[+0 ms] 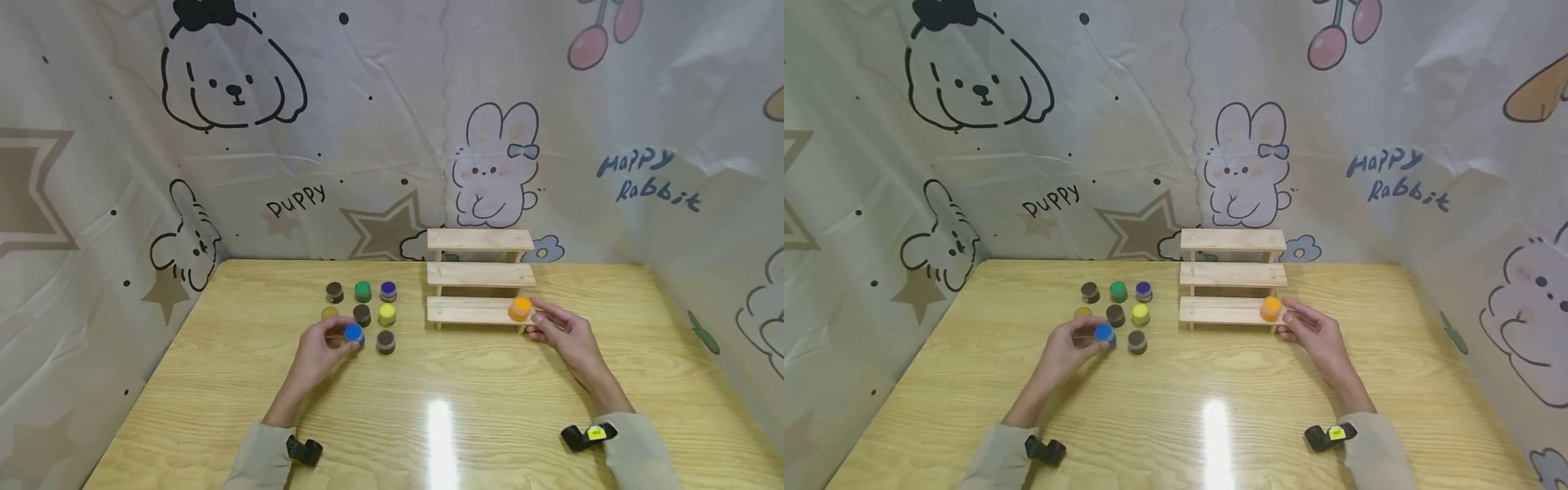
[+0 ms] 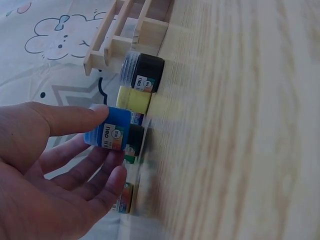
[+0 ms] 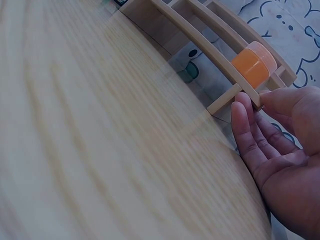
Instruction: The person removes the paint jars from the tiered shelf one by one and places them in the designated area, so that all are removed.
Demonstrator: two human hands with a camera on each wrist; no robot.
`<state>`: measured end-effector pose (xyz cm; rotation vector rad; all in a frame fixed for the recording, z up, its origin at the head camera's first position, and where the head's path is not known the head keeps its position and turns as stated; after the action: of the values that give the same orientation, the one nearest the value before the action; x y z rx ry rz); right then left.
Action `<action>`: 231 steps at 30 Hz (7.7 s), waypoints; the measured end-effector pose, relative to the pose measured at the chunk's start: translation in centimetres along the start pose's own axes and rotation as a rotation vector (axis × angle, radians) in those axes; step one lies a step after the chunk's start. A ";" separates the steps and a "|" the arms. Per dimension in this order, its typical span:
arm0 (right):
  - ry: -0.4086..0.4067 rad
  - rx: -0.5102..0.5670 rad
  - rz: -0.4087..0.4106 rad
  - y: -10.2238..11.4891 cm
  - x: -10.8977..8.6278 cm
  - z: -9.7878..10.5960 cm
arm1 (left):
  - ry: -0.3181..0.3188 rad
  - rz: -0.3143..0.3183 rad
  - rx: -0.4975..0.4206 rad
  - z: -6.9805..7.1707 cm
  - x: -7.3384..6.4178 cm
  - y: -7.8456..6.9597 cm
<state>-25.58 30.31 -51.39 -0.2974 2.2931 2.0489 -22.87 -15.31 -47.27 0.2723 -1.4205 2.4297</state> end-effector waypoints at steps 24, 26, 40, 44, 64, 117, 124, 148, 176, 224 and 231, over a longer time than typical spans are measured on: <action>0.005 0.012 0.005 -0.1 0.0 0.0 | 0.035 0.015 0.041 -0.8 -0.1 0.7; 0.004 0.016 0.007 -0.2 0.0 0.1 | 0.042 0.016 0.048 -0.9 -0.1 0.6; -0.001 0.010 0.001 0.0 0.0 0.1 | 0.013 -0.063 -0.010 -0.5 0.8 -2.6; -0.007 0.002 -0.002 0.2 0.1 0.2 | -0.009 -0.150 -0.050 -1.3 1.2 -4.4; -0.014 -0.033 -0.015 0.1 0.6 -0.3 | 0.045 -0.258 -0.225 -9.9 3.5 -8.3; -0.033 -0.015 -0.036 0.1 0.1 -0.1 | 0.066 -0.197 0.154 -24.0 9.4 -12.2; -0.025 -0.012 -0.029 0.1 0.0 -0.2 | 0.032 -0.199 0.143 -24.0 9.4 -12.1; -0.014 -0.015 0.003 -0.1 0.1 0.1 | 0.104 -0.208 -0.243 -18.7 8.2 -11.6; -0.002 0.004 0.046 0.2 0.0 0.0 | -0.018 -0.259 -0.272 -9.1 5.4 -8.4; -0.003 0.001 0.025 -0.2 -0.1 0.2 | 0.011 -0.003 0.020 4.1 -1.9 0.8; -0.002 -0.006 0.014 -0.3 0.0 0.1 | 0.053 0.064 0.076 4.3 -2.3 2.2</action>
<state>-25.52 30.40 -51.72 -0.2809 2.2951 2.0620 -21.48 -20.43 -47.72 0.1807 -1.3366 2.5267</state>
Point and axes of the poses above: each hand's wrist, its own x-axis towards the middle knuckle, its own z-axis out of the back of the hand, y = z × x, the point moved 6 cm from there along x, towards the middle knuckle, and after that the axes turned 13 degrees about -z, right-handed, at the moved point
